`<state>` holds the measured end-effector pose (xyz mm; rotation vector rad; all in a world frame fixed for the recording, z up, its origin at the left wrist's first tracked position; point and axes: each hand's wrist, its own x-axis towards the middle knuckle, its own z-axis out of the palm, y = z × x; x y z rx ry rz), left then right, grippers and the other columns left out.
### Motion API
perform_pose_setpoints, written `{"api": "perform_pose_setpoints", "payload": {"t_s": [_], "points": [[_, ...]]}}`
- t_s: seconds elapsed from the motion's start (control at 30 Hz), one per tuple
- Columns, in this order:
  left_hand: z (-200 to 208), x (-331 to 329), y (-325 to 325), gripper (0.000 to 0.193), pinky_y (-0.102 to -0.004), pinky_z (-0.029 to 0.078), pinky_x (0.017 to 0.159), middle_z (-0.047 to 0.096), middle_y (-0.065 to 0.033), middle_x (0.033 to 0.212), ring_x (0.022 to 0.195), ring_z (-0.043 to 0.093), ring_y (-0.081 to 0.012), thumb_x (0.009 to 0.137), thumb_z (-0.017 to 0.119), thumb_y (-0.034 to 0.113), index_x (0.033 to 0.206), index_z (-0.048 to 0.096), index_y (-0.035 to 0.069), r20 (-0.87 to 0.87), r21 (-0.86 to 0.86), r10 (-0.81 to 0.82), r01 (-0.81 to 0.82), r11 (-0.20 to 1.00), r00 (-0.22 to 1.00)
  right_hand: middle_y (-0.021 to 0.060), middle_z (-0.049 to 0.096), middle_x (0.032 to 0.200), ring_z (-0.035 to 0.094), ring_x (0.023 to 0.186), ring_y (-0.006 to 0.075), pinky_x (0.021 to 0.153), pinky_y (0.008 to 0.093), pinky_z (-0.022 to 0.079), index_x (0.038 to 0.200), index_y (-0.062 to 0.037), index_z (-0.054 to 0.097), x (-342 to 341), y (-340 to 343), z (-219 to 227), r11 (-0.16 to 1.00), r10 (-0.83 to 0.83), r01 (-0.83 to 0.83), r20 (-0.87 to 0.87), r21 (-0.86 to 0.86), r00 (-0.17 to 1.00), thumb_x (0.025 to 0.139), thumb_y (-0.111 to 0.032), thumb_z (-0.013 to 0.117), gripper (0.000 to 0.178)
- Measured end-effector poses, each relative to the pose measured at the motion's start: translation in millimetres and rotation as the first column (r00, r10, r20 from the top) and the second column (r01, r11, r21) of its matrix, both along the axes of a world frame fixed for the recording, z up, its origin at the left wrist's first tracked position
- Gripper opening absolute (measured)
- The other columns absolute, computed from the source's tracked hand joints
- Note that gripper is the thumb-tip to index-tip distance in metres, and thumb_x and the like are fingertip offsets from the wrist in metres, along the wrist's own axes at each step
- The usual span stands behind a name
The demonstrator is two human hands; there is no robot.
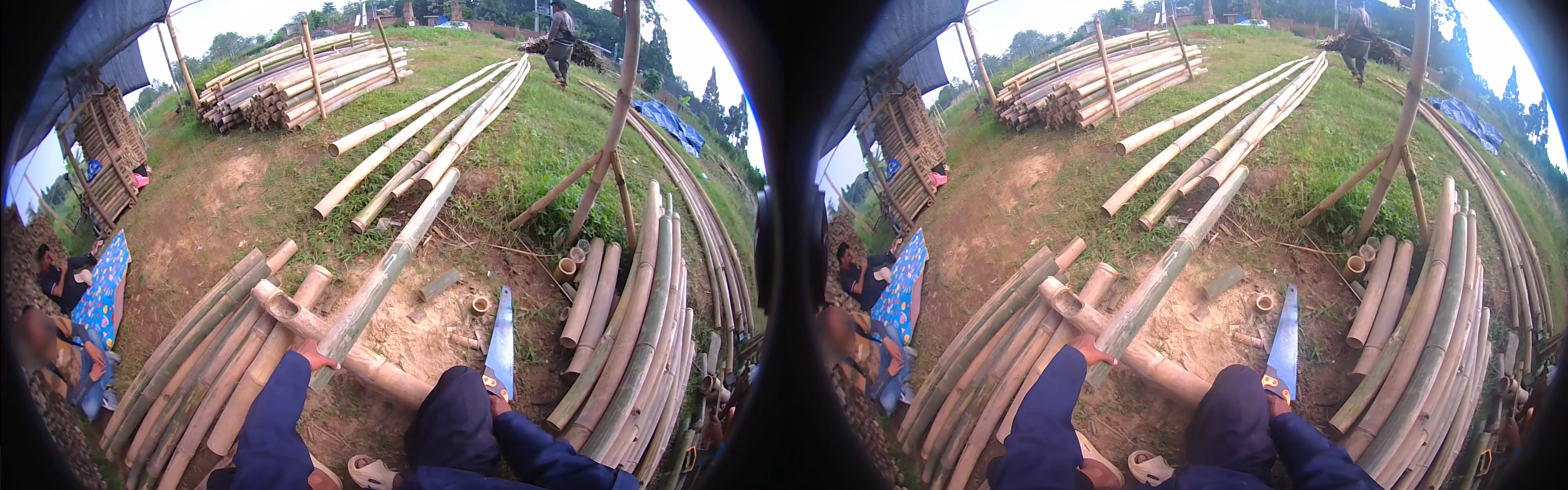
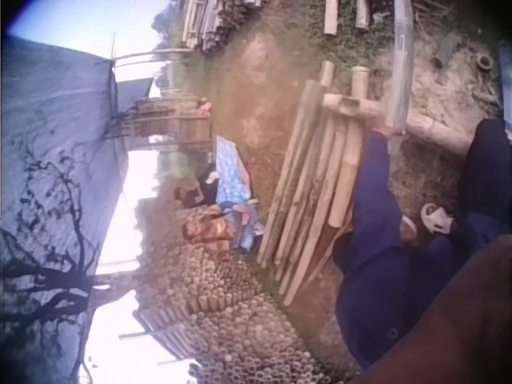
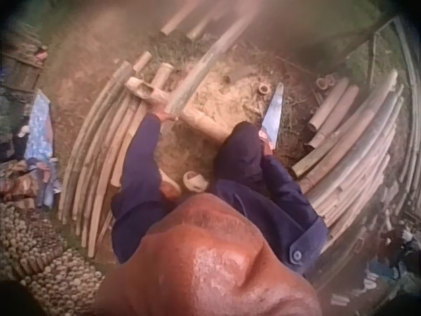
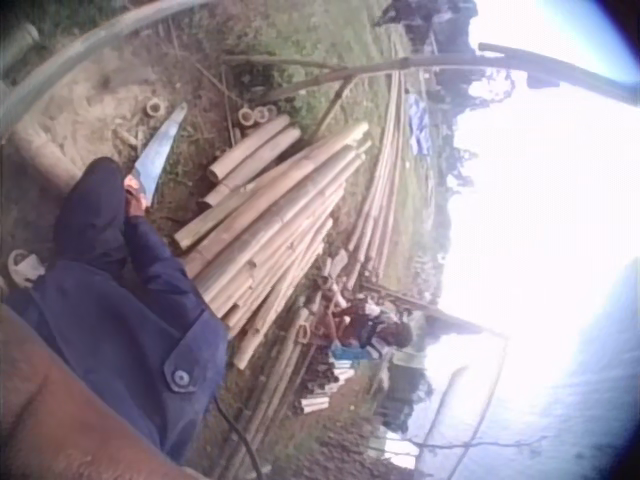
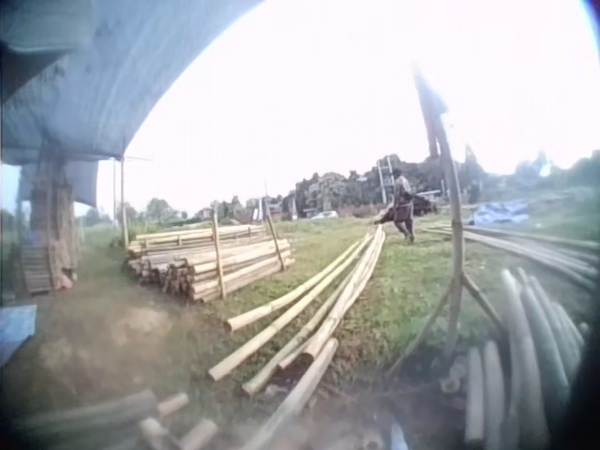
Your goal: The person uses a hand saw to cut bamboo poles into shorter sections. They position each pole on a makeshift stand, saw through it, then move the cut piece aside and repeat the process with additional poles.
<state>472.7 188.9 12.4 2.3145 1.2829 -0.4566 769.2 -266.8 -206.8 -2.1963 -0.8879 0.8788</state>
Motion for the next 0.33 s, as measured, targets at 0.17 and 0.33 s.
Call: {"api": "perform_pose_setpoints", "payload": {"t_s": [0.17,0.33], "points": [[-11.5,-62.2,-5.4,0.106,-0.048,0.043,0.111,0.068,-0.0221,0.132,0.125,0.064,-0.0357,0.053,0.088,0.068,0.131,0.066,0.001,-0.162,-0.008,0.065,-0.067,0.998,0.985,0.0239,0.073,0.116,0.068,0.113,0.0417,0.096,0.0474,0.052,0.127,-0.0126,0.07,-4.6,-3.9,11.3,0.999,-0.017,0.016,0.016,0.042,1.0,0.097,-0.04,0.058,0.042],[-36.7,-123.5,-9.1,0.114,-0.0518,0.036,0.116,0.066,-0.0209,0.136,0.129,0.062,-0.0344,0.053,0.087,0.069,0.14,0.058,0.002,-0.094,0.003,0.144,-0.144,0.99,0.985,0.0261,0.072,0.116,0.068,0.115,0.0418,0.098,0.0478,0.052,0.129,-0.0127,0.07,-4.0,0.4,14.1,0.992,0.097,-0.095,0.02,-0.086,0.995,0.101,-0.04,0.055,0.042]]}}
